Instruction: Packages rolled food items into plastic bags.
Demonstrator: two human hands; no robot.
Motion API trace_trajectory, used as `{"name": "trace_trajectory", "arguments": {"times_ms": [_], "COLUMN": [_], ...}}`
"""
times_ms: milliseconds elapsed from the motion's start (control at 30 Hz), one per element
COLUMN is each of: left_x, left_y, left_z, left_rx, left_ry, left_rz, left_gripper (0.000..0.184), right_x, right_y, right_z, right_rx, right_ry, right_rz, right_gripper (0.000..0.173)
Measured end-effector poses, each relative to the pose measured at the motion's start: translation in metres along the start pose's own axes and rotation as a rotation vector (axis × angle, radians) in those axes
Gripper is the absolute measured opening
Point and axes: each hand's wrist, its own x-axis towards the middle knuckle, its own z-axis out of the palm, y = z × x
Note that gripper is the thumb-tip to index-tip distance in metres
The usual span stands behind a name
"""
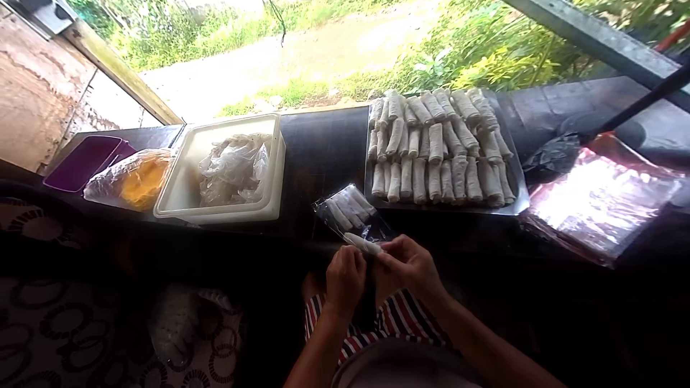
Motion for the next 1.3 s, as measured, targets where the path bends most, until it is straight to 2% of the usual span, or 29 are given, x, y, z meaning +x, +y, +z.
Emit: {"name": "trace_trajectory", "arguments": {"times_ms": [67,200,367,500,667,833,900,1000,1067,1133,1233,1300], "left_x": [-0.001,-0.002,-0.006,-0.008,-0.006,-0.010,-0.012,0.002,0.026,0.049,0.075,0.084], "left_y": [0.001,0.003,-0.002,-0.003,-0.002,-0.018,-0.026,-0.038,-0.043,-0.048,-0.052,-0.054], "left_z": [-0.001,-0.001,-0.006,-0.005,-0.006,-0.022,-0.034,-0.046,-0.042,-0.025,0.004,0.014], "left_rx": [-0.016,-0.082,-0.088,-0.072,-0.053,-0.038,-0.047,-0.047,-0.001,0.074,0.203,0.244], "left_ry": [-0.010,-0.027,-0.036,-0.031,-0.028,-0.020,-0.117,-0.184,-0.206,-0.310,-0.514,-0.593], "left_rz": [-0.009,-0.056,-0.083,-0.078,-0.075,-0.086,-0.082,-0.039,0.016,0.095,0.216,0.258], "left_gripper": [0.006,0.013,0.013,0.016,0.017,0.016,0.026,0.067,0.083,0.088,0.086,0.088], "right_x": [0.007,0.021,0.023,0.036,0.063,0.069,0.061,0.043,0.035,0.033,0.033,0.034], "right_y": [0.011,0.031,0.036,0.033,0.027,0.036,0.036,0.038,0.039,0.040,0.041,0.042], "right_z": [0.015,0.032,0.018,0.013,0.038,0.051,0.043,0.022,0.011,0.006,0.000,-0.003], "right_rx": [-0.158,-0.802,-0.947,-1.012,-1.023,-0.975,-0.956,-0.932,-0.935,-0.936,-0.946,-0.949], "right_ry": [0.007,0.161,0.255,0.239,0.190,0.161,0.129,0.150,0.181,0.213,0.225,0.229], "right_rz": [-0.139,-0.604,-0.826,-0.854,-0.810,-0.797,-0.779,-0.746,-0.725,-0.714,-0.705,-0.710], "right_gripper": [0.014,0.015,0.036,0.029,0.017,0.026,0.022,0.014,0.017,0.016,0.015,0.014]}}
